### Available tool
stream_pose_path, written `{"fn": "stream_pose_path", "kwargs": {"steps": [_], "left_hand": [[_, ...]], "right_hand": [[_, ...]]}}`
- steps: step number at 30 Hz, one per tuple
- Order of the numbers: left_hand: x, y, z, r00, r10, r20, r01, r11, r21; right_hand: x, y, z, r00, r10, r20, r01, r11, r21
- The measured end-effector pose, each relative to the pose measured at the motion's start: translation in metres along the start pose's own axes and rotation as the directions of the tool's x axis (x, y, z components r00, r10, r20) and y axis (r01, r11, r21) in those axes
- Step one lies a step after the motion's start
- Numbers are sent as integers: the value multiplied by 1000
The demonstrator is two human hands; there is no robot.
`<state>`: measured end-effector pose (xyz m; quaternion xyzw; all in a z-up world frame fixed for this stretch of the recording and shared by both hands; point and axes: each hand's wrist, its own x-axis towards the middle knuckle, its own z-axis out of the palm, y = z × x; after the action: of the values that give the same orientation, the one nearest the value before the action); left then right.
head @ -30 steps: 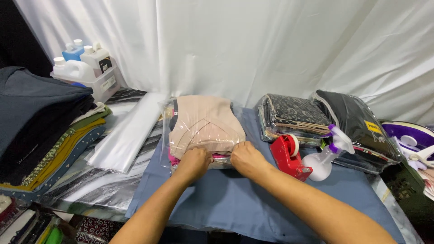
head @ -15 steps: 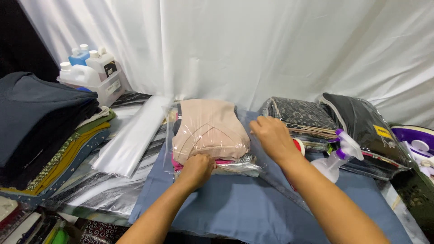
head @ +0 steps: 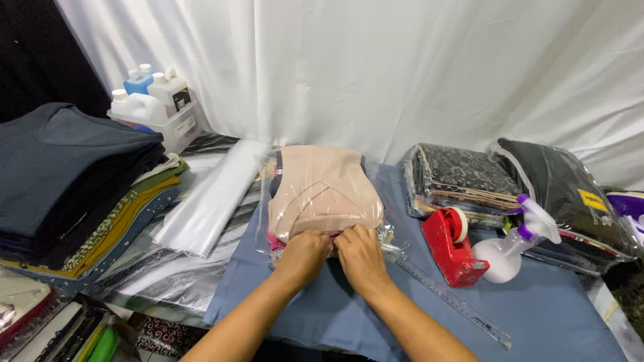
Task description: Packing folded clothes into plastic bags and sealing them with tape.
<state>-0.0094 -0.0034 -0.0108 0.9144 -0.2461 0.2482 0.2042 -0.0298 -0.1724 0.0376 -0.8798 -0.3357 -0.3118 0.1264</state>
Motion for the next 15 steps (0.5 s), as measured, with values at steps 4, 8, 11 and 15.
{"fn": "stream_pose_path", "kwargs": {"steps": [4, 8, 11, 15], "left_hand": [[-17, 23, -26, 991, -8, -132, 1, 998, -57], [-39, 34, -57, 931, 225, -289, -205, 974, 100], [-48, 15, -51, 936, 253, -243, -195, 951, 239], [-53, -6, -36, 934, 282, -219, -218, 936, 275]], "right_hand": [[7, 2, -9, 999, -41, -12, 41, 998, 38], [10, 5, -18, 999, -33, 17, 32, 998, 62], [9, 8, -22, 1000, -3, 28, 0, 996, 93], [5, 11, -21, 998, 15, 61, -20, 996, 85]]}}
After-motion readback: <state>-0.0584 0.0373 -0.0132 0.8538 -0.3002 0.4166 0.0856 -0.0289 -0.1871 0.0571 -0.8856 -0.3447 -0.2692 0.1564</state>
